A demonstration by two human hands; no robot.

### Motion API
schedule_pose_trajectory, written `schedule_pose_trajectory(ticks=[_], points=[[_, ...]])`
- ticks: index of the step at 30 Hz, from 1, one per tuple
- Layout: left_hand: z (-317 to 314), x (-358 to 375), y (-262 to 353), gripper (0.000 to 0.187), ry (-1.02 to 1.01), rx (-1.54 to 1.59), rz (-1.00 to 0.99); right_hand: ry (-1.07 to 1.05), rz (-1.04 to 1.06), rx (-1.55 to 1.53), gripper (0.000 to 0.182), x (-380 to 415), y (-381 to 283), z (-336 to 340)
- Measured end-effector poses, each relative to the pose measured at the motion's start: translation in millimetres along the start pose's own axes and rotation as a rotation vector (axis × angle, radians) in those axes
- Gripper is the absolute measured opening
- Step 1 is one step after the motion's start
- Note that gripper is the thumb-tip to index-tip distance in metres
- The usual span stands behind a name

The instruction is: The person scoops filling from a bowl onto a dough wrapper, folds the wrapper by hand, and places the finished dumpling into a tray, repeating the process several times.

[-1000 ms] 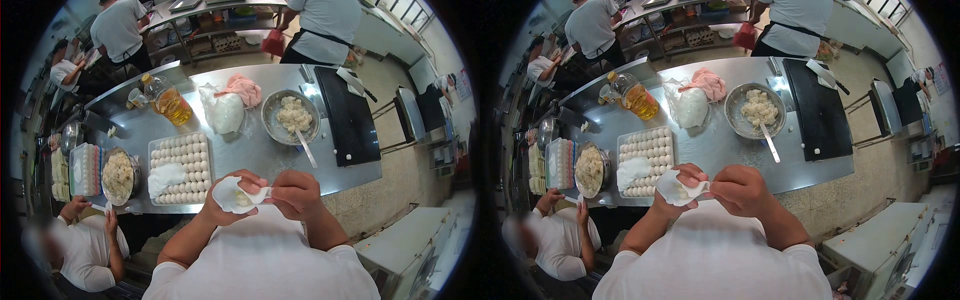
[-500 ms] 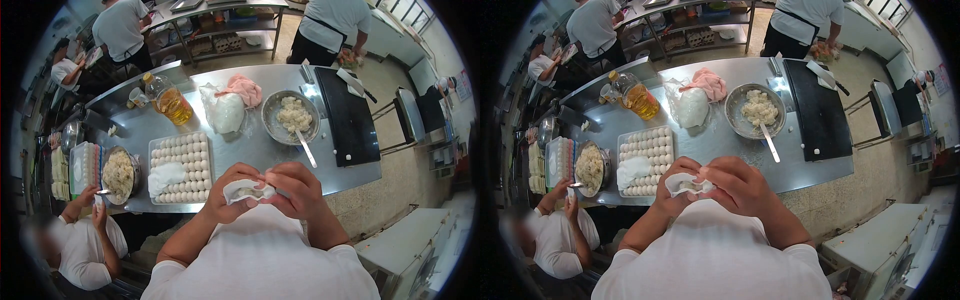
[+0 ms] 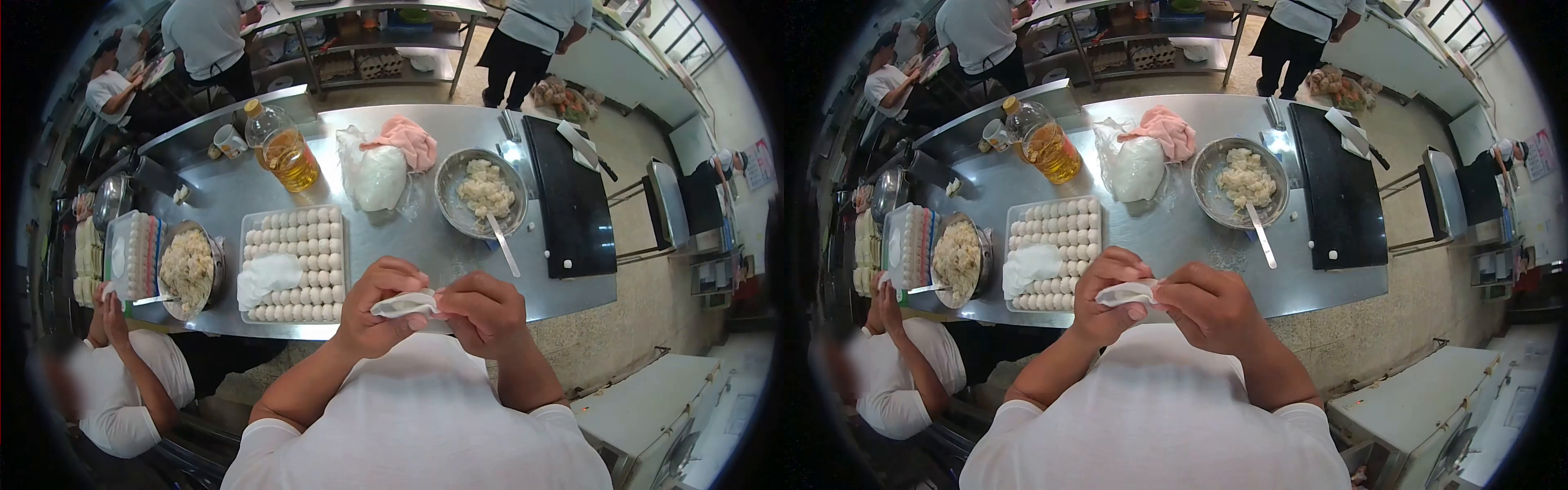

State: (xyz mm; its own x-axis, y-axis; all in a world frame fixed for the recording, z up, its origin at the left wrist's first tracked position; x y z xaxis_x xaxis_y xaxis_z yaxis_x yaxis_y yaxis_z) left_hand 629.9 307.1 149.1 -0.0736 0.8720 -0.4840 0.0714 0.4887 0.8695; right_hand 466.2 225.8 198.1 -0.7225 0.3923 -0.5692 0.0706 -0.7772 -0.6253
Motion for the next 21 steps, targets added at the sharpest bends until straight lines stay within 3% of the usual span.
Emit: schedule_pose_trajectory(ticks=[2, 5, 8, 10, 11, 14, 16, 17, 20, 21], points=[[2.5, 4.6, -0.9, 0.029, 0.100, 0.076, -0.021, -0.028, -0.019, -0.001, 0.020, 1.7, 0.5, -1.6], [9.0, -4.0, 5.1, 0.031, -0.060, -0.104, -0.042, 0.131, -0.016, -0.010, 0.018, -6.4, -2.7, -2.3], [5.4, -8.1, 8.8, 0.031, -0.092, -0.243, -0.037, 0.038, 0.018, 0.027, 0.022, -13.6, -1.2, -2.2], [-1.0, -2.7, 4.3, 0.029, 0.127, 0.052, -0.015, 0.012, 0.022, 0.003, 0.023, -8.7, 1.9, -0.9], [-0.5, -1.6, 2.5, 0.029, 0.128, 0.049, -0.014, -0.018, 0.022, -0.025, 0.025, -6.6, 2.9, -1.3], [4.1, -2.9, 3.8, 0.030, 0.072, -0.002, -0.053, 0.089, 0.069, -0.018, 0.024, -10.5, 1.4, -0.1], [6.4, -11.7, 11.1, 0.033, -0.101, -0.307, -0.096, 0.080, 0.050, 0.013, 0.024, -18.6, -2.2, 0.7], [5.0, -10.6, 11.2, 0.033, -0.100, -0.307, -0.093, 0.075, 0.032, 0.045, 0.023, -20.5, -3.2, 0.9], [-1.3, -5.4, 9.2, 0.031, -0.014, -0.314, -0.093, 0.022, 0.037, 0.006, 0.025, -9.2, 3.9, -1.1], [-7.1, -1.9, 6.1, 0.030, 0.084, -0.139, -0.086, 0.020, 0.037, 0.002, 0.025, -7.8, 3.5, -2.2]])
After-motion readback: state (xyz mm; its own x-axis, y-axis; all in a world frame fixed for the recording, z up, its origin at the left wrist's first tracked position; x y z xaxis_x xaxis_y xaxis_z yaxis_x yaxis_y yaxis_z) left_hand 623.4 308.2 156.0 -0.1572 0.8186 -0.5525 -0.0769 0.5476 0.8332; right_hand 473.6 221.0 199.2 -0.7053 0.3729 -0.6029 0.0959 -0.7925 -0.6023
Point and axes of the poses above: each hand's wrist, its own x-axis away from the middle knuckle, its own z-axis out of the back of the hand, y = z × x, the point moved 2 cm from there along -x, towards the middle knuckle, and after that the axes turned 6 degrees about -y, right-handed, at the moved point
